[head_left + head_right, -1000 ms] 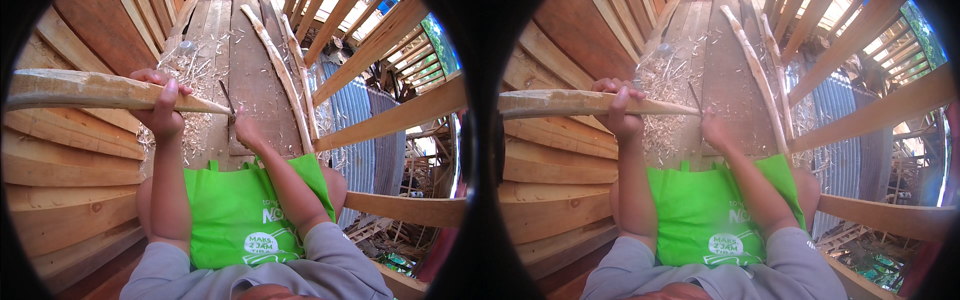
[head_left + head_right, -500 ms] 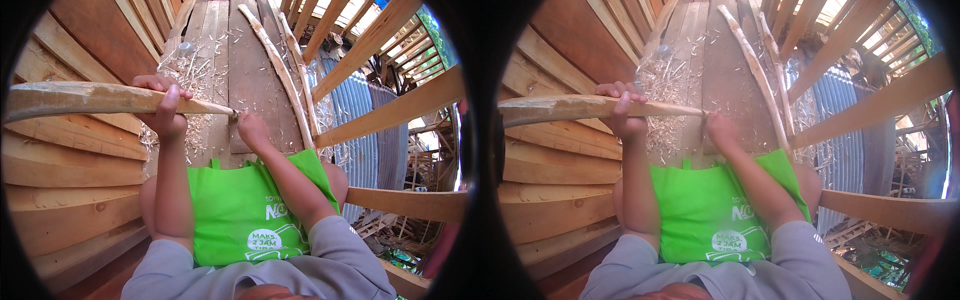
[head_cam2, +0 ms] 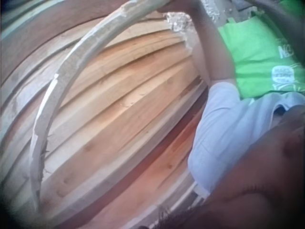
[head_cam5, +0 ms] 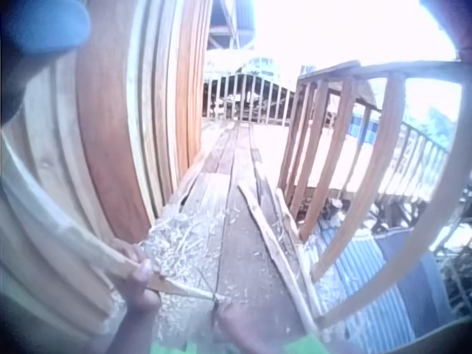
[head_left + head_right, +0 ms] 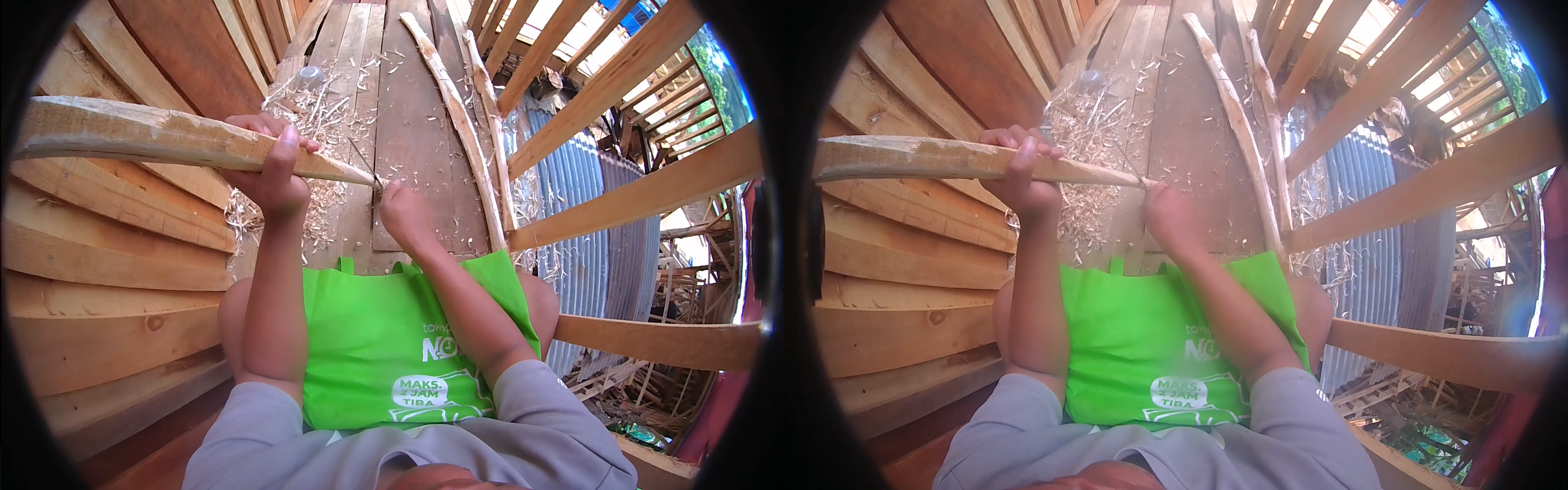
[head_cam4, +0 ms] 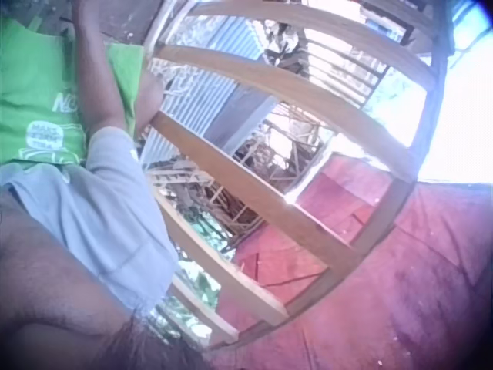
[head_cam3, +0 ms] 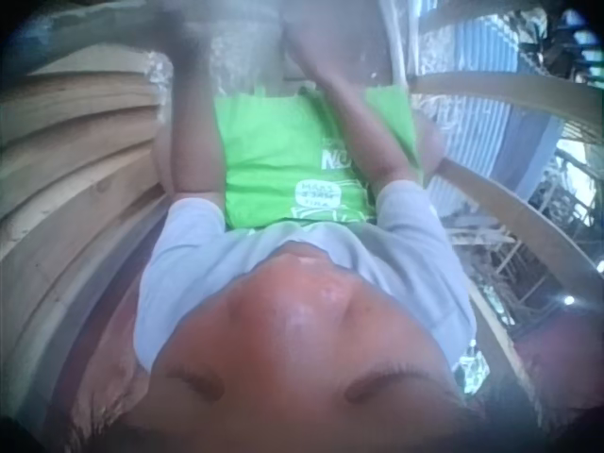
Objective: The person carves a curved wooden piece using a knife, holding it with their left hand and shaping it with their right hand. They repeatedly scrape the surface to remove wood shavings and refine the shape.
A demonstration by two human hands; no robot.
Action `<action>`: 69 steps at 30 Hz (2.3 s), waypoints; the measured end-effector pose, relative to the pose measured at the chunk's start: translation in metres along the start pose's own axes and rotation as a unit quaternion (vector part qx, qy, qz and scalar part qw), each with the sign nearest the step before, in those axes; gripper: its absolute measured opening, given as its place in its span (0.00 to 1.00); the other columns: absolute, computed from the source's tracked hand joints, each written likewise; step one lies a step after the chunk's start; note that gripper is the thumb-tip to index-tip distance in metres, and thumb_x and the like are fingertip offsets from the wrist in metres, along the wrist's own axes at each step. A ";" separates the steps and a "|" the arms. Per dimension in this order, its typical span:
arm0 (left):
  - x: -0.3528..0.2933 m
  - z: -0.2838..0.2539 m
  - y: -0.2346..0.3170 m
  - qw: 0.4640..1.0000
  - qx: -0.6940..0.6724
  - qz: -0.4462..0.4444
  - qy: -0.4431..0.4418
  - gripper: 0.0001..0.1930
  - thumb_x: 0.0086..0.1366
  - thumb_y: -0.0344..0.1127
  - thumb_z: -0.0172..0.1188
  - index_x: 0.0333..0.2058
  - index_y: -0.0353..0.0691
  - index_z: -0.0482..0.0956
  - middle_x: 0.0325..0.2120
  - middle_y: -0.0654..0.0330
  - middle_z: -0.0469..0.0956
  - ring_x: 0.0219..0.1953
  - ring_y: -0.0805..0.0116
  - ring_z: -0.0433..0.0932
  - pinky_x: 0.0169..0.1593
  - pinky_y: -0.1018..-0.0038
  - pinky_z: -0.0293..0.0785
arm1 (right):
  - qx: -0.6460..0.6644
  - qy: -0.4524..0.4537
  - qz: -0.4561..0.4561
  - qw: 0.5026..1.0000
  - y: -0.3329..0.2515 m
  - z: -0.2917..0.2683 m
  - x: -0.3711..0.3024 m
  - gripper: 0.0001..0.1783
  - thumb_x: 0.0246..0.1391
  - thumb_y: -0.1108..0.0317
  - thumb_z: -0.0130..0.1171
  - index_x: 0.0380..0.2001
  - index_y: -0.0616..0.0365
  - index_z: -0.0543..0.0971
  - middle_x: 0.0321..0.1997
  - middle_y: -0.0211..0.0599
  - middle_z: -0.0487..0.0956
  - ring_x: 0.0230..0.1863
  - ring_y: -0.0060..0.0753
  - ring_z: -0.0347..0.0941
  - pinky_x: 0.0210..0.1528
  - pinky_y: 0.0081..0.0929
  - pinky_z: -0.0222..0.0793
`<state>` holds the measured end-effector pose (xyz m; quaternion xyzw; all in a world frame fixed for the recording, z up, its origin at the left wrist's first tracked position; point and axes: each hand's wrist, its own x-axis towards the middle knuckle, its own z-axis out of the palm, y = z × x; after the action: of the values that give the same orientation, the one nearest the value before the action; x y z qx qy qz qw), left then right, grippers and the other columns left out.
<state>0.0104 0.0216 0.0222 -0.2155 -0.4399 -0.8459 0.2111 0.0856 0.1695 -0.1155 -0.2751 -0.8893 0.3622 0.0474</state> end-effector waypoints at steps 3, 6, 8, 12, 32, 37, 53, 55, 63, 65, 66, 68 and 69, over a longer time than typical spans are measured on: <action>0.000 -0.001 0.003 0.999 0.034 0.009 0.021 0.10 0.53 0.25 0.55 0.30 0.43 0.62 0.19 0.62 0.64 0.20 0.72 0.67 0.26 0.73 0.75 | -0.009 -0.087 -0.016 0.996 -0.059 -0.042 -0.015 0.33 0.67 0.54 0.33 0.28 0.69 0.81 0.32 0.65 0.79 0.37 0.69 0.76 0.45 0.58 0.69; -0.001 -0.001 0.002 0.999 0.035 0.012 0.018 0.10 0.53 0.26 0.55 0.30 0.43 0.62 0.19 0.62 0.64 0.20 0.73 0.67 0.26 0.73 0.74 | -0.011 -0.082 0.029 0.996 -0.057 -0.033 -0.011 0.33 0.67 0.54 0.32 0.29 0.68 0.81 0.34 0.64 0.80 0.39 0.65 0.77 0.47 0.57 0.69; -0.002 0.006 0.003 0.999 0.029 0.004 0.019 0.10 0.53 0.26 0.56 0.30 0.43 0.62 0.19 0.62 0.64 0.20 0.73 0.67 0.25 0.73 0.74 | -0.025 -0.042 0.050 0.998 -0.022 -0.013 0.000 0.34 0.67 0.53 0.32 0.28 0.68 0.81 0.34 0.64 0.80 0.39 0.67 0.76 0.46 0.57 0.70; -0.002 0.008 0.003 1.000 0.020 -0.005 -0.001 0.10 0.53 0.26 0.55 0.31 0.44 0.62 0.19 0.63 0.63 0.21 0.73 0.67 0.25 0.74 0.74 | -0.050 -0.017 0.038 0.998 0.010 0.003 0.018 0.35 0.67 0.50 0.33 0.26 0.68 0.81 0.33 0.66 0.79 0.38 0.71 0.76 0.46 0.58 0.70; -0.004 0.002 0.010 0.999 0.041 0.005 0.009 0.10 0.53 0.25 0.54 0.31 0.42 0.62 0.20 0.61 0.64 0.21 0.73 0.68 0.26 0.73 0.75 | -0.071 -0.085 -0.030 0.993 -0.061 -0.040 -0.017 0.34 0.68 0.52 0.32 0.27 0.66 0.81 0.31 0.61 0.80 0.36 0.65 0.77 0.44 0.56 0.71; -0.002 0.004 0.000 0.999 -0.021 0.022 -0.011 0.13 0.53 0.20 0.58 0.34 0.37 0.63 0.20 0.60 0.70 0.18 0.73 0.73 0.25 0.73 0.81 | -0.047 0.027 -0.016 0.998 0.010 0.003 0.013 0.37 0.69 0.50 0.33 0.20 0.69 0.78 0.26 0.67 0.77 0.32 0.71 0.74 0.40 0.60 0.68; -0.002 0.004 0.006 1.000 0.012 0.021 -0.004 0.11 0.53 0.22 0.60 0.30 0.37 0.65 0.20 0.60 0.70 0.19 0.74 0.72 0.25 0.74 0.79 | 0.004 -0.046 -0.084 0.995 0.034 0.016 0.009 0.21 0.67 0.58 0.44 0.36 0.69 0.76 0.33 0.64 0.78 0.39 0.72 0.73 0.42 0.56 0.66; -0.003 0.001 0.008 0.999 0.037 0.006 -0.007 0.13 0.52 0.24 0.58 0.32 0.40 0.63 0.22 0.61 0.67 0.21 0.73 0.71 0.27 0.74 0.78 | -0.006 -0.071 -0.077 0.995 0.020 0.006 0.004 0.21 0.67 0.58 0.44 0.35 0.69 0.75 0.32 0.64 0.78 0.39 0.71 0.73 0.41 0.56 0.67; -0.007 0.003 0.008 0.999 0.046 -0.005 0.000 0.13 0.52 0.24 0.58 0.33 0.39 0.63 0.23 0.61 0.67 0.21 0.73 0.71 0.26 0.74 0.79 | 0.006 -0.051 -0.094 0.994 0.015 0.004 -0.006 0.20 0.67 0.57 0.44 0.36 0.67 0.75 0.31 0.64 0.78 0.38 0.70 0.74 0.41 0.56 0.67; -0.006 0.007 0.008 0.999 0.045 -0.016 0.017 0.13 0.52 0.24 0.58 0.33 0.40 0.63 0.23 0.61 0.67 0.21 0.73 0.71 0.27 0.74 0.79 | -0.028 -0.032 -0.066 0.997 0.036 0.018 0.006 0.20 0.67 0.58 0.44 0.35 0.66 0.75 0.31 0.65 0.78 0.37 0.70 0.74 0.40 0.57 0.67; -0.004 0.005 0.007 0.999 0.037 -0.009 0.003 0.13 0.52 0.24 0.58 0.33 0.40 0.63 0.23 0.61 0.67 0.21 0.73 0.71 0.27 0.74 0.79 | -0.032 -0.039 -0.067 0.997 0.037 0.020 0.010 0.20 0.67 0.58 0.44 0.35 0.66 0.75 0.31 0.65 0.78 0.37 0.70 0.74 0.40 0.57 0.67; -0.004 -0.002 0.005 1.000 0.027 0.003 -0.015 0.13 0.52 0.24 0.58 0.33 0.40 0.63 0.23 0.61 0.67 0.21 0.73 0.71 0.27 0.74 0.79 | -0.037 -0.058 -0.077 0.995 0.024 0.014 0.008 0.20 0.68 0.59 0.43 0.35 0.66 0.75 0.32 0.65 0.78 0.37 0.71 0.74 0.40 0.57 0.67; -0.004 -0.005 0.006 0.999 0.032 0.002 -0.009 0.13 0.52 0.24 0.59 0.33 0.40 0.63 0.23 0.61 0.67 0.21 0.73 0.71 0.27 0.73 0.79 | -0.037 -0.069 -0.085 0.993 0.013 0.007 0.000 0.20 0.68 0.59 0.43 0.35 0.67 0.75 0.33 0.65 0.78 0.38 0.71 0.73 0.41 0.57 0.67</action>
<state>0.0163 0.0153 0.0214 -0.2175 -0.4685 -0.8287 0.2154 0.0897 0.1724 -0.1296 -0.1744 -0.9233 0.3421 0.0068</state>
